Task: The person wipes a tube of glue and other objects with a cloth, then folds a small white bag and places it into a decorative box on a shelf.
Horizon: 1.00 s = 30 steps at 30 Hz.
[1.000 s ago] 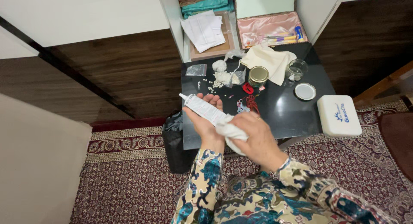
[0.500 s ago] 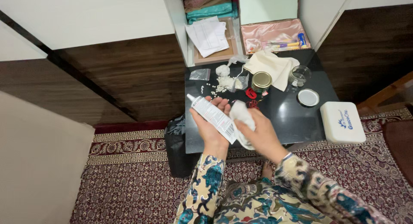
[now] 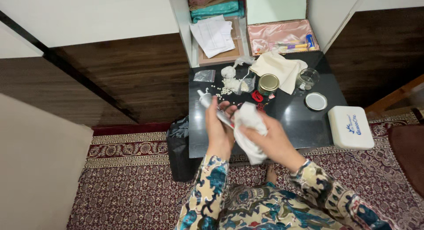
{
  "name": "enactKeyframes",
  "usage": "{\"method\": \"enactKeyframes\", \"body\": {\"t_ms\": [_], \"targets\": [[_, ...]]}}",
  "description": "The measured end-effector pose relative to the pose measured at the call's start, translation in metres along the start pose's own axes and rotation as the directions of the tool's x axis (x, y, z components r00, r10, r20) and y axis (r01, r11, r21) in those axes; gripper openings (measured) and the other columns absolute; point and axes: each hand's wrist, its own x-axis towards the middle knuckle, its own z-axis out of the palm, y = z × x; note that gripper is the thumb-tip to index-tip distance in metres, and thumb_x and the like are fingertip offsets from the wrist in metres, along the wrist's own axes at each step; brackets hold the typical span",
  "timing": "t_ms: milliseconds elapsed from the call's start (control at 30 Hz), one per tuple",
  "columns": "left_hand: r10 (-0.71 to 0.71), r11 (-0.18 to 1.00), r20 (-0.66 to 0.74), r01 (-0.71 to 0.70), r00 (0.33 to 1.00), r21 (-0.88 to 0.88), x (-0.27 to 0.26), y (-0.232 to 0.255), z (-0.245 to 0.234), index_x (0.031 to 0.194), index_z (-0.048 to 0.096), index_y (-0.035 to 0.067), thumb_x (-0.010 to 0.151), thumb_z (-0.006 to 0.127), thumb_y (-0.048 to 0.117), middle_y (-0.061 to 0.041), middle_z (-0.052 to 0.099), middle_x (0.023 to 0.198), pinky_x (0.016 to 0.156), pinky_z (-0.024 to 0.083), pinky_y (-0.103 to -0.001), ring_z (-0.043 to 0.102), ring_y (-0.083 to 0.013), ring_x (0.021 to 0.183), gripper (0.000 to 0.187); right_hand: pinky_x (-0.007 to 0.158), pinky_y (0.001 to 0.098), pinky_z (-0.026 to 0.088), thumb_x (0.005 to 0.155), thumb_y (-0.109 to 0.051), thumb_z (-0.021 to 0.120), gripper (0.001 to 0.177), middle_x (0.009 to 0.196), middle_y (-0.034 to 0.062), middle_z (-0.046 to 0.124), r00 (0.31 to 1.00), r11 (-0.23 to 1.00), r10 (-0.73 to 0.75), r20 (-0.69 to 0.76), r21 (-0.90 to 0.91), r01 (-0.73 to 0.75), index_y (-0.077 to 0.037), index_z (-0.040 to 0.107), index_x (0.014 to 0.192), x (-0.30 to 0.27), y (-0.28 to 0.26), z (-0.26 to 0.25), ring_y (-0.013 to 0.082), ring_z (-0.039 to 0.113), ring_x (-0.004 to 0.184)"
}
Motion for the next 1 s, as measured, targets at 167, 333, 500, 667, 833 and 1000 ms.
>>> {"method": "enactKeyframes", "body": {"t_ms": [167,333,500,667,833,1000], "targets": [[-0.052,0.966,0.171,0.092,0.984,-0.24,-0.006,-0.001,0.001,0.127,0.054,0.012,0.09,0.05,0.029,-0.013,0.069,0.103,0.094,0.054,-0.05,0.068,-0.0309,0.102,0.041,0.083,0.0269,0.055,0.098,-0.011,0.067,0.032,0.113,0.0038,0.073,0.936,0.849,0.112,-0.333,0.522,0.085,0.001,0.064,0.128,0.028,0.014,-0.008,0.0116,0.069,0.098],[0.065,0.952,0.272,0.022,0.96,-0.304,-0.008,-0.019,0.014,0.126,0.054,0.008,0.088,0.045,0.029,-0.023,0.071,0.114,0.108,0.047,-0.052,0.063,-0.0372,0.12,0.044,0.09,0.0365,0.053,0.091,-0.015,0.071,0.042,0.117,0.014,0.065,0.932,0.977,-0.211,-0.294,-0.087,0.194,0.003,0.059,0.127,0.013,-0.005,0.027,0.0239,0.065,0.106],[0.107,0.889,0.286,0.037,0.952,-0.456,-0.001,-0.014,-0.007,0.117,0.058,0.005,0.088,0.046,0.031,-0.021,0.071,0.105,0.107,0.047,-0.058,0.065,-0.0373,0.117,0.04,0.098,0.0456,0.046,0.078,-0.019,0.078,0.042,0.119,0.0159,0.06,0.909,0.81,-0.41,0.073,-0.429,0.4,-0.007,0.069,0.116,-0.021,-0.03,0.026,0.0377,0.058,0.113],[0.039,0.938,0.237,0.046,0.971,-0.342,0.0,-0.016,-0.007,0.113,0.058,0.009,0.105,0.048,0.047,-0.018,0.071,0.101,0.112,0.045,-0.057,0.065,-0.0363,0.114,0.04,0.1,0.0455,0.046,0.069,-0.007,0.072,0.045,0.116,0.0104,0.065,0.896,0.794,-0.441,0.048,-0.444,0.415,-0.01,0.07,0.114,-0.001,-0.014,0.019,0.0356,0.06,0.114],[0.122,0.932,0.288,-0.01,0.95,-0.362,0.002,-0.001,-0.003,0.114,0.058,0.008,0.105,0.043,0.062,-0.019,0.072,0.101,0.112,0.045,-0.055,0.066,-0.0365,0.114,0.057,0.094,0.0444,0.047,0.07,-0.004,0.072,0.044,0.112,0.0124,0.064,0.909,0.811,-0.406,0.092,-0.422,0.404,-0.009,0.069,0.114,-0.011,-0.025,0.015,0.0358,0.059,0.109],[0.09,0.921,0.368,0.063,0.925,-0.385,-0.004,-0.003,0.003,0.12,0.059,0.009,0.103,0.043,0.065,-0.018,0.073,0.105,0.113,0.043,-0.054,0.063,-0.0383,0.12,0.06,0.094,0.0444,0.047,0.074,-0.004,0.073,0.042,0.112,0.0114,0.065,0.887,0.77,-0.443,0.13,-0.451,0.45,-0.011,0.07,0.115,-0.011,-0.039,0.019,0.0353,0.06,0.109]]}}
